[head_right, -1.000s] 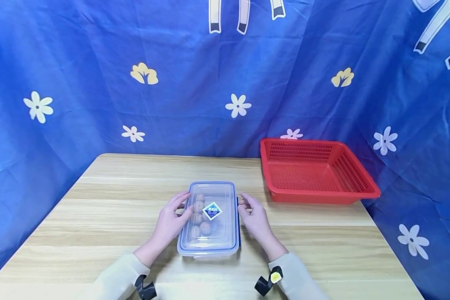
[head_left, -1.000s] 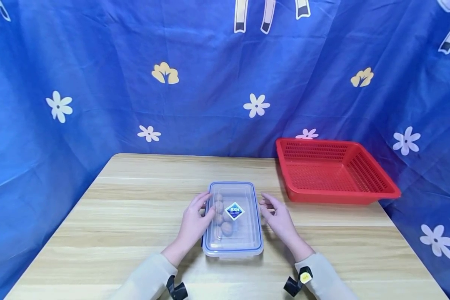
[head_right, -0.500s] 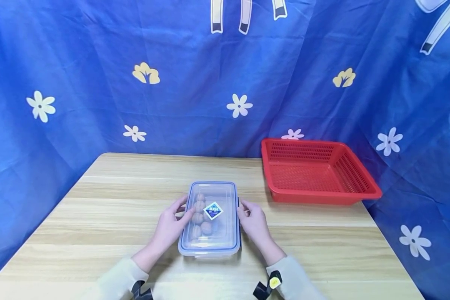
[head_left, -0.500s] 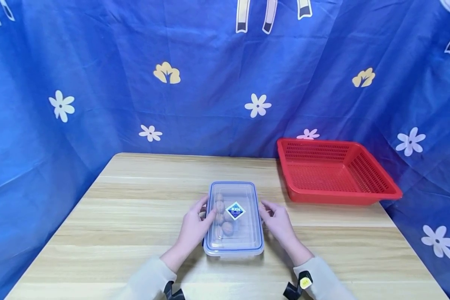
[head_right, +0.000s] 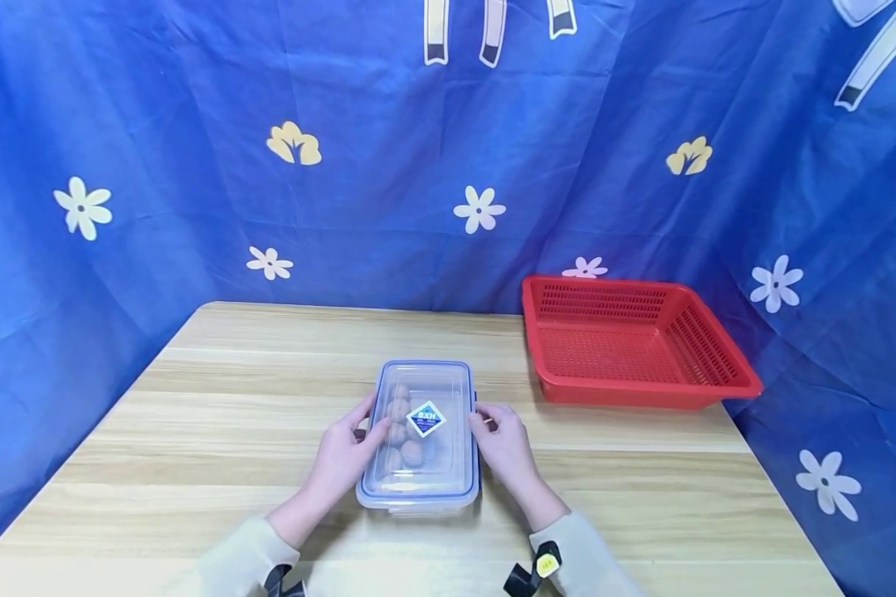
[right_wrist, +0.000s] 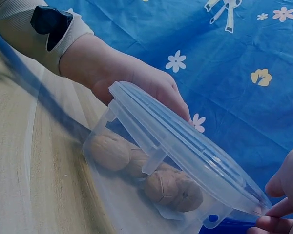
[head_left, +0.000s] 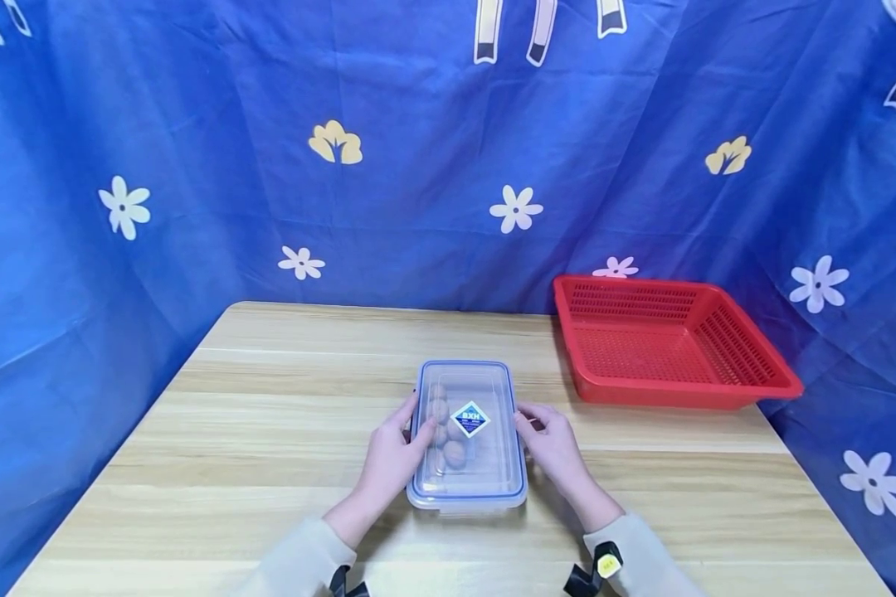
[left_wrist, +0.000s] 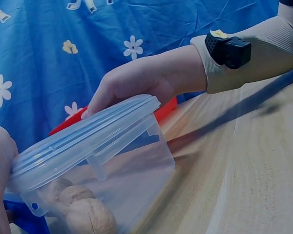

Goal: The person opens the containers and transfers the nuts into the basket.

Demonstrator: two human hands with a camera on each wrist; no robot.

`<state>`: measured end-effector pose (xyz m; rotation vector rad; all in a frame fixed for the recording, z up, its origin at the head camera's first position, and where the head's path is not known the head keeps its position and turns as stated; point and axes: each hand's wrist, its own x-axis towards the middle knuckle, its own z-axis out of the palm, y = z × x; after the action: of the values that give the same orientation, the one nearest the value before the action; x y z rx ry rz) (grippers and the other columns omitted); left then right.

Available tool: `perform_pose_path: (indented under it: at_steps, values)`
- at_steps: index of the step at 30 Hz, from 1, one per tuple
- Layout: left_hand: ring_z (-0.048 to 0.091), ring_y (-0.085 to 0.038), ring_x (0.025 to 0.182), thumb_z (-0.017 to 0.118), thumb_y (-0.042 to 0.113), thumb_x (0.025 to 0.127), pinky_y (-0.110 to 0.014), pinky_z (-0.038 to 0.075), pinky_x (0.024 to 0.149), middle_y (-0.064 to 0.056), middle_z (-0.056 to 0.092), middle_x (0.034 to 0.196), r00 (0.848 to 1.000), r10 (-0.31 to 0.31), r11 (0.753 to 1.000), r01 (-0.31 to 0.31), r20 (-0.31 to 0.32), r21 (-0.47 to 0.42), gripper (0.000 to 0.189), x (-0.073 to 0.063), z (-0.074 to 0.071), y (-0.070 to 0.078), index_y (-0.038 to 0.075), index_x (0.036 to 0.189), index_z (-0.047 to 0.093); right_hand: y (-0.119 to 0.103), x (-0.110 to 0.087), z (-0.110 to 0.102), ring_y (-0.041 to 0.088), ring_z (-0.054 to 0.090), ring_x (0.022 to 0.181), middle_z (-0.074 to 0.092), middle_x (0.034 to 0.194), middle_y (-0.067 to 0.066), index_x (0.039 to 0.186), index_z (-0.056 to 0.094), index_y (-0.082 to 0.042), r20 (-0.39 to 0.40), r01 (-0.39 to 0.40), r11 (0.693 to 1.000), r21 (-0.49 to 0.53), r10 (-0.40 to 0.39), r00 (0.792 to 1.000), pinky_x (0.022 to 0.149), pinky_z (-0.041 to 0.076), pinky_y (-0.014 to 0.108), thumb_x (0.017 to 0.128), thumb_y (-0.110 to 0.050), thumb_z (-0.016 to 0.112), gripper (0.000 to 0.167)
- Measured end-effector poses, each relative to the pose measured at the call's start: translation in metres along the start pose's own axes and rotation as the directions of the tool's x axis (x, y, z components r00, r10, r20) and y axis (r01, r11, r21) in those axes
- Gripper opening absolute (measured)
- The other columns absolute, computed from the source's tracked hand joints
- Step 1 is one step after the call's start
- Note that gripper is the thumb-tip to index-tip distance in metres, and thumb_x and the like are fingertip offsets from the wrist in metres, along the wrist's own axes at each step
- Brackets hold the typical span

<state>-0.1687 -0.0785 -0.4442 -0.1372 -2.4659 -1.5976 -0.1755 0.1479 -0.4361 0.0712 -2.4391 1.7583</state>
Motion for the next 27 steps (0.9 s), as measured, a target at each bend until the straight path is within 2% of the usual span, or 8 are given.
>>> perform_pose_path:
  at_steps: [3, 6, 14, 23, 25, 27]
  values:
    - [0.054, -0.033, 0.111, 0.063, 0.020, 0.088, -0.038, 0.046, 0.092, -0.023, 0.048, 0.132, 1.000, 0.024, 0.998, -0.023, -0.019, 0.055, 0.055, 0.000, 0.000, 0.000, -0.003, 0.134, 0.044, 0.001, 0.000, 0.000, 0.020, 0.056, 0.083, 0.060, 0.105, 0.018, 0.112, 0.063, 0.007, -0.007, 0.027, 0.999, -0.018, -0.027, 1.000, 0.064, 0.051, 0.023, 0.088, -0.008, 0.061, 0.029]
    - [0.046, -0.036, 0.120, 0.063, 0.022, 0.088, -0.043, 0.038, 0.100, -0.024, 0.049, 0.131, 0.999, 0.037, 0.995, -0.034, -0.028, 0.089, 0.055, 0.000, 0.000, 0.001, -0.003, 0.133, 0.046, 0.002, 0.000, 0.001, 0.020, 0.057, 0.084, 0.061, 0.106, 0.018, 0.111, 0.063, 0.008, -0.015, 0.040, 0.999, -0.034, -0.041, 0.999, 0.067, 0.050, 0.021, 0.088, -0.008, 0.061, 0.028]
    - [0.048, -0.038, 0.118, 0.063, 0.024, 0.088, -0.045, 0.038, 0.100, -0.026, 0.050, 0.128, 0.998, 0.058, 0.991, -0.055, -0.019, 0.123, 0.055, 0.001, -0.001, 0.004, -0.004, 0.133, 0.046, 0.002, 0.000, 0.000, 0.020, 0.055, 0.081, 0.060, 0.097, 0.016, 0.111, 0.062, 0.010, -0.003, 0.045, 0.998, -0.039, -0.045, 0.999, 0.061, 0.052, 0.022, 0.087, -0.005, 0.060, 0.029]
    - [0.050, -0.038, 0.115, 0.062, 0.022, 0.088, -0.046, 0.041, 0.098, -0.028, 0.050, 0.127, 0.997, 0.076, 0.989, -0.074, -0.008, 0.127, 0.054, 0.004, -0.004, 0.014, -0.004, 0.133, 0.045, -0.009, 0.000, -0.005, 0.019, 0.057, 0.080, 0.060, 0.094, 0.014, 0.116, 0.060, 0.008, -0.014, 0.065, 0.996, -0.060, -0.066, 0.998, 0.062, 0.051, 0.021, 0.088, -0.006, 0.061, 0.032]
    - [0.055, -0.037, 0.106, 0.062, 0.019, 0.088, -0.045, 0.046, 0.092, -0.029, 0.051, 0.125, 0.997, 0.073, 0.989, -0.072, -0.006, 0.129, 0.054, 0.005, -0.006, 0.016, -0.005, 0.132, 0.046, -0.011, 0.000, -0.005, 0.018, 0.057, 0.079, 0.060, 0.094, 0.014, 0.116, 0.059, 0.010, -0.010, 0.068, 0.996, -0.049, -0.068, 0.998, 0.061, 0.051, 0.020, 0.088, -0.006, 0.061, 0.033]
    - [0.060, -0.032, 0.091, 0.063, 0.017, 0.087, -0.040, 0.053, 0.080, -0.031, 0.052, 0.122, 0.998, 0.059, 0.990, -0.059, -0.001, 0.127, 0.053, 0.006, -0.007, 0.018, -0.006, 0.132, 0.046, -0.013, -0.001, -0.006, 0.019, 0.058, 0.079, 0.060, 0.094, 0.013, 0.116, 0.059, 0.010, -0.008, 0.074, 0.996, -0.050, -0.075, 0.997, 0.061, 0.050, 0.020, 0.088, -0.007, 0.061, 0.033]
